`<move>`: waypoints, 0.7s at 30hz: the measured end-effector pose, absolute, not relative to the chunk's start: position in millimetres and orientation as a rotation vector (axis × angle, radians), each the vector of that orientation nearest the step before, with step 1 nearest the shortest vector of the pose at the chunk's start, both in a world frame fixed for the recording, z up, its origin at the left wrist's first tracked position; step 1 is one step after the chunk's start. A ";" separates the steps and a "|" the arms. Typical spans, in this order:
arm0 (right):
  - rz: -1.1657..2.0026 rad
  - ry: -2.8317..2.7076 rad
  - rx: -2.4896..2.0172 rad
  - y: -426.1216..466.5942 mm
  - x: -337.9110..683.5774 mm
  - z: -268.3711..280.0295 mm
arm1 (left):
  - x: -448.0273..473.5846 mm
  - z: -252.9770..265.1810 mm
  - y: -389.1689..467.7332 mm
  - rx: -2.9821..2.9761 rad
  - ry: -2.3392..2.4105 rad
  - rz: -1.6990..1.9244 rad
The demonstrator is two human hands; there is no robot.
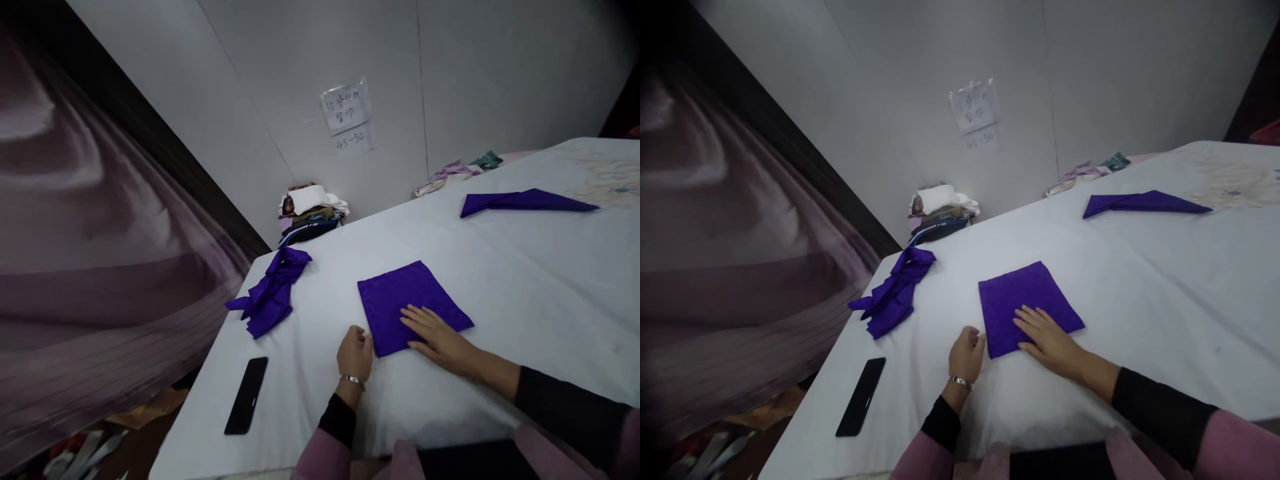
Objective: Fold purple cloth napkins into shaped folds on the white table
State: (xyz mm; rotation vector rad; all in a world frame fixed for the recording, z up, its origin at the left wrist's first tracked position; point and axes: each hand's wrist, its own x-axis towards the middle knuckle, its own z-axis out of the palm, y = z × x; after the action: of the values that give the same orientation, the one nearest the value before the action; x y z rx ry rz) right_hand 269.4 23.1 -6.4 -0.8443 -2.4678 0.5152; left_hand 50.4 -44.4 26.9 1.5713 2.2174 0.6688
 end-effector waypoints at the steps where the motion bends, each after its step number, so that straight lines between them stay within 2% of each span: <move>1: 0.539 -2.481 -0.854 19.8 261.3 -6.2 | 55.0 27.2 -41.8 1.711 2.191 0.750; 3: 0.544 -2.491 -0.920 20.1 248.6 -6.2 | 68.2 24.6 -33.6 1.963 2.073 0.822; 6: 0.468 -2.519 -1.033 28.2 237.8 -7.8 | 86.6 15.5 -20.8 2.159 2.009 0.631; 11: 0.413 -2.545 -1.103 31.3 242.8 -18.1 | 91.1 2.0 -11.6 2.119 2.095 0.259; 21: 0.116 -2.483 -1.310 32.2 313.1 -44.7 | 88.8 -1.9 -12.5 2.133 2.123 0.156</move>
State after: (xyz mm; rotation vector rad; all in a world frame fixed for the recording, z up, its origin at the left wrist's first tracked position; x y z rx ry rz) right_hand 313.1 32.2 -44.7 -1.3100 -2.4832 0.1160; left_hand 88.8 -12.5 -1.9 2.1331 2.1231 0.1558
